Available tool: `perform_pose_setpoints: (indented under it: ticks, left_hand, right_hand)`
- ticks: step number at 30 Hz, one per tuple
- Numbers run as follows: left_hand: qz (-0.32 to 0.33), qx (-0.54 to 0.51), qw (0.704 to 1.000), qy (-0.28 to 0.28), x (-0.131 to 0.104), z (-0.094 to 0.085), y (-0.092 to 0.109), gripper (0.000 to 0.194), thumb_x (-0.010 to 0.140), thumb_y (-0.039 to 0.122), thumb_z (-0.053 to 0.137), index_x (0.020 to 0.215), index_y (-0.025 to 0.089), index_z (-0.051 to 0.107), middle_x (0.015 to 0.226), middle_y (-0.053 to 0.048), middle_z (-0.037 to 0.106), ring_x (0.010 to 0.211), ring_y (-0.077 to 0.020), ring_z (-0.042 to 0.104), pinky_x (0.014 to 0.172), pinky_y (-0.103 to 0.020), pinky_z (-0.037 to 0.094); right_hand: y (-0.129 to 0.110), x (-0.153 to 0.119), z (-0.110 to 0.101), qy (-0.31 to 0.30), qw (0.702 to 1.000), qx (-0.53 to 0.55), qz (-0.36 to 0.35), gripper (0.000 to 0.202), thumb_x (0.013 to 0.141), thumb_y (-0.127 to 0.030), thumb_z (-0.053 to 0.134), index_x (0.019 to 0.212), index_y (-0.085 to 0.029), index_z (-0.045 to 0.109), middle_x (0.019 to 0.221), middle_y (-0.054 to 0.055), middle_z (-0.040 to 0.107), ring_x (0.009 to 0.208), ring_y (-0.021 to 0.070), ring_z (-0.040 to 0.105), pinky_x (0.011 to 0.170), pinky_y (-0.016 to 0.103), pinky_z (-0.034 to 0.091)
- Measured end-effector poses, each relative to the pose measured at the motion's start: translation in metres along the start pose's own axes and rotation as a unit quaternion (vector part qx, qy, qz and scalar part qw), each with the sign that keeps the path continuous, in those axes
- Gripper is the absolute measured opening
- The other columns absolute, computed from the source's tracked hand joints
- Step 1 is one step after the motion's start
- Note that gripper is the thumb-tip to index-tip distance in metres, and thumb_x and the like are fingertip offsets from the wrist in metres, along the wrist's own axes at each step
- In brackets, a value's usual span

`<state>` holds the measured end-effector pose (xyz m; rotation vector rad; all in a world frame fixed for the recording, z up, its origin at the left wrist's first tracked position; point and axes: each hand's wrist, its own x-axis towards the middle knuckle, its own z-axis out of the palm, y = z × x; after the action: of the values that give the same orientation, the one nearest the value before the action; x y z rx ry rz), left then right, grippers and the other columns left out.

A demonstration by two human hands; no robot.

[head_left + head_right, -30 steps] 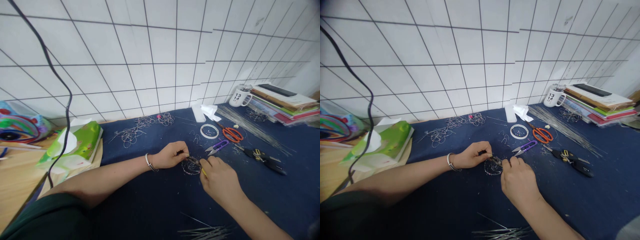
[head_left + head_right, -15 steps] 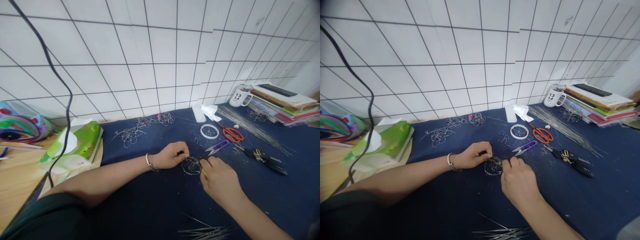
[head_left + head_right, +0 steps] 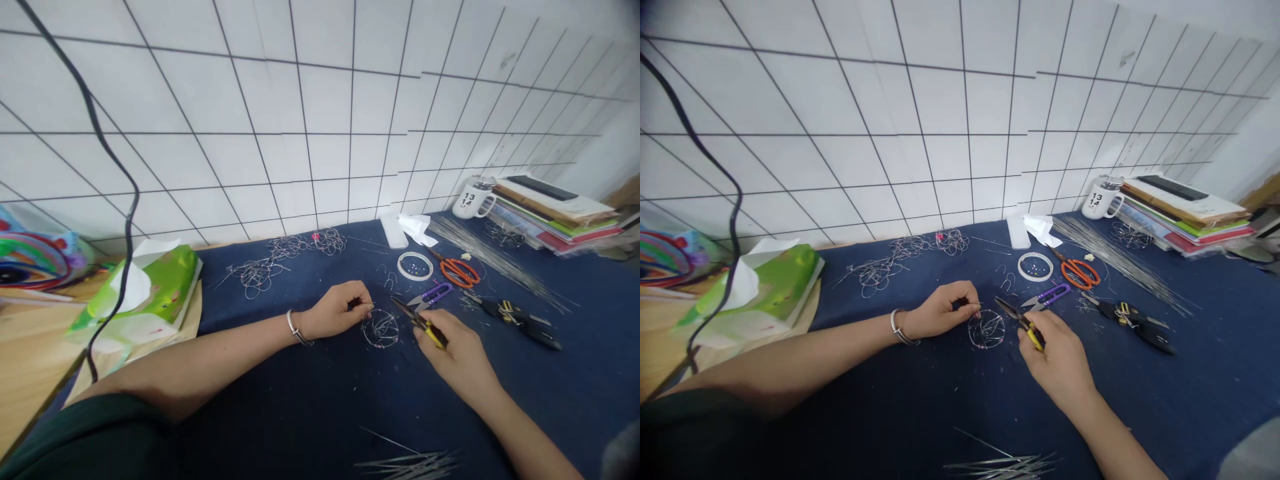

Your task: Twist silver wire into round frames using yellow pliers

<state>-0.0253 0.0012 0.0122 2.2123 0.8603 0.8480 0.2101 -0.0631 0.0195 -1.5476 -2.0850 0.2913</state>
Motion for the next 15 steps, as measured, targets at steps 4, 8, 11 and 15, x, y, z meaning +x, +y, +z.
perform_pose_setpoints:
  ticks: [4,8,11,15]
  left_hand:
    - [0.004,0.004,1.0,0.014,-0.002,-0.001,0.003,0.013,0.083,0.022,0.046,0.076,0.013,0.052,0.073,-0.002,0.056,0.066,-0.0092,0.05,0.062,-0.022,0.041]
    - [0.011,0.003,1.0,0.016,-0.002,-0.003,0.006,0.013,0.083,0.022,0.046,0.076,0.013,0.053,0.074,-0.002,0.056,0.066,-0.009,0.049,0.063,-0.022,0.041]
    - [0.013,0.009,1.0,0.016,-0.002,-0.002,0.007,0.013,0.083,0.022,0.046,0.076,0.013,0.053,0.074,-0.002,0.055,0.066,-0.0091,0.048,0.063,-0.022,0.041]
    - [0.015,0.011,1.0,0.017,-0.003,0.0,0.006,0.01,0.081,0.02,0.047,0.075,0.013,0.052,0.073,-0.002,0.054,0.066,-0.0087,0.047,0.063,-0.022,0.041]
  right_hand:
    - [-0.002,0.004,0.006,-0.021,0.993,0.094,0.072,0.021,0.078,-0.036,0.05,0.09,-0.02,0.058,0.08,0.001,0.062,0.07,0.0146,0.056,0.064,0.025,0.043]
    - [-0.007,0.009,0.013,-0.046,0.974,0.189,0.119,0.023,0.074,-0.036,0.054,0.087,-0.019,0.059,0.079,0.002,0.063,0.071,0.0158,0.058,0.065,0.026,0.044]
    - [-0.01,0.013,0.018,-0.044,0.964,0.23,0.128,0.021,0.072,-0.034,0.056,0.085,-0.018,0.06,0.078,0.002,0.062,0.071,0.0154,0.057,0.065,0.027,0.044]
    - [-0.013,0.018,0.023,-0.031,0.953,0.265,0.14,0.021,0.069,-0.032,0.058,0.083,-0.017,0.059,0.075,0.001,0.059,0.068,0.0138,0.055,0.063,0.026,0.044]
